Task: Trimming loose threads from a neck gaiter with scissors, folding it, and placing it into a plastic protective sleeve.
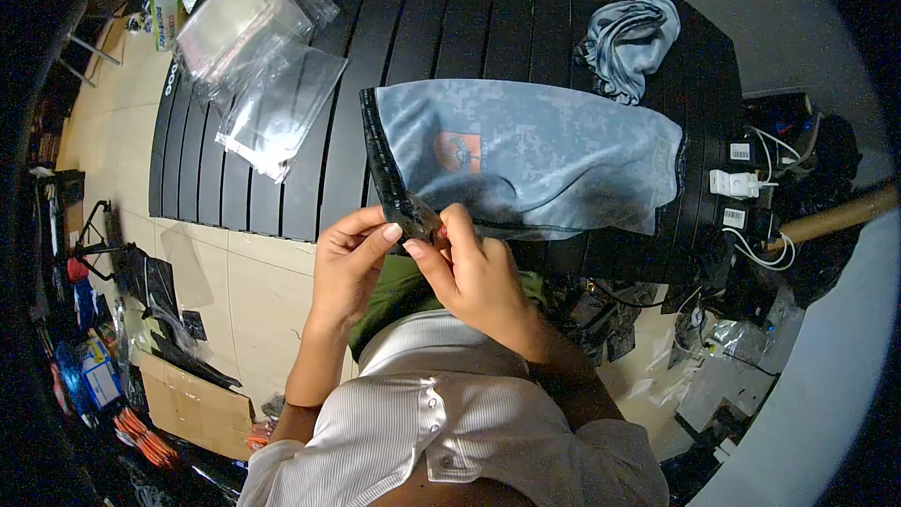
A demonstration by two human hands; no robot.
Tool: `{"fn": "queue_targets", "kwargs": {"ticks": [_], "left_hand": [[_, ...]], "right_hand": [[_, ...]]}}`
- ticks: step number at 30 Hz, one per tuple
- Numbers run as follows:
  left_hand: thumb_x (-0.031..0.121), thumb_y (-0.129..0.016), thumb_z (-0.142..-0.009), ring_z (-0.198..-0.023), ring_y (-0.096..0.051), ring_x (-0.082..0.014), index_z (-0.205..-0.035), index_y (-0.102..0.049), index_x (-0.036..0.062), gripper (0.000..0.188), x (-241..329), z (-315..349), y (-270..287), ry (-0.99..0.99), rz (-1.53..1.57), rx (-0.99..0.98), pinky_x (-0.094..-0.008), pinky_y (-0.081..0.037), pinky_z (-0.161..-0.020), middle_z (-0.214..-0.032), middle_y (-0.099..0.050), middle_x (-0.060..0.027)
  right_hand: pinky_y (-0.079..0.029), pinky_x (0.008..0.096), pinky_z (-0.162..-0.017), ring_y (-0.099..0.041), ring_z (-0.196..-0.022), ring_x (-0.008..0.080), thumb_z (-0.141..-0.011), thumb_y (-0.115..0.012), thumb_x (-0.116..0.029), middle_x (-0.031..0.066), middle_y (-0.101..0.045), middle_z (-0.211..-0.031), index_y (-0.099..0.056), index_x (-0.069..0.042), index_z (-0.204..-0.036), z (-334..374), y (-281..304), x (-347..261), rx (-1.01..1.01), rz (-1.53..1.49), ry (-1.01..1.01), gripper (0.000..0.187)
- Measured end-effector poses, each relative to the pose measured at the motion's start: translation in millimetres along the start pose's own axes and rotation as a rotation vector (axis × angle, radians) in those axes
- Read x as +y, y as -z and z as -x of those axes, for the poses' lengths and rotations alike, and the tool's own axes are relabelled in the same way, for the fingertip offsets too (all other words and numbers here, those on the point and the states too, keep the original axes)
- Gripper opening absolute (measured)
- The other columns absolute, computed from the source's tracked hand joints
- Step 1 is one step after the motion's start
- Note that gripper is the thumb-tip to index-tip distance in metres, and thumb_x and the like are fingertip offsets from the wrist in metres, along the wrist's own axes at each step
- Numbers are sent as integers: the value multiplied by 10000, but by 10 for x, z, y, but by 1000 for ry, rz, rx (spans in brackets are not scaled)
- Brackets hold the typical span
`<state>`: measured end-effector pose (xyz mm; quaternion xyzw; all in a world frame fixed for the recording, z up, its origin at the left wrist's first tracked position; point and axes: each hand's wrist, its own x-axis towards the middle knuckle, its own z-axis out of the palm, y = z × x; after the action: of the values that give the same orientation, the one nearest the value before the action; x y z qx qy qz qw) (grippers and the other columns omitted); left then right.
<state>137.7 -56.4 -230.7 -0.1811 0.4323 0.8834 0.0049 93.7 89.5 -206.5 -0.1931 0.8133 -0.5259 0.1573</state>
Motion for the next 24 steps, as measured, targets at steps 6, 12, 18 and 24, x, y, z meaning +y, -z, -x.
{"fn": "queue_targets", "kwargs": {"ticks": [6,12,18,24], "left_hand": [[6,-602,-822,-833,-588,-96,-1007,-615,-35,190,-4,19,5,21,5,-6,-220,-467,-763,-937,-644,-67],[6,-605,-820,-835,-591,-96,-1005,-612,-30,189,-42,12,32,-7,45,4,-218,-470,-763,-934,-643,-68],[-7,-601,-818,-763,-582,-68,-1099,-543,-7,287,-6,-6,9,41,119,100,-183,-457,-666,-917,-640,-43],[-6,-579,-833,-724,-566,-47,-1206,-460,47,395,56,-2,-23,-29,143,82,-168,-456,-612,-886,-627,-31]], "right_hand": [[-393,288,-478,-498,-502,176,-878,-538,-178,118,-473,-595,-443,-4,-853,-13,-15,-7,5,29,-2,200],[-368,288,-460,-442,-476,151,-879,-525,-159,102,-444,-567,-448,-6,-807,-8,-18,2,35,43,51,186],[-321,245,-476,-337,-529,86,-869,-521,-139,45,-365,-566,-438,-15,-794,-21,72,-19,116,-26,-4,168],[-327,246,-462,-345,-515,81,-866,-542,-168,47,-386,-562,-436,-12,-808,73,41,48,57,-11,16,197]]}}
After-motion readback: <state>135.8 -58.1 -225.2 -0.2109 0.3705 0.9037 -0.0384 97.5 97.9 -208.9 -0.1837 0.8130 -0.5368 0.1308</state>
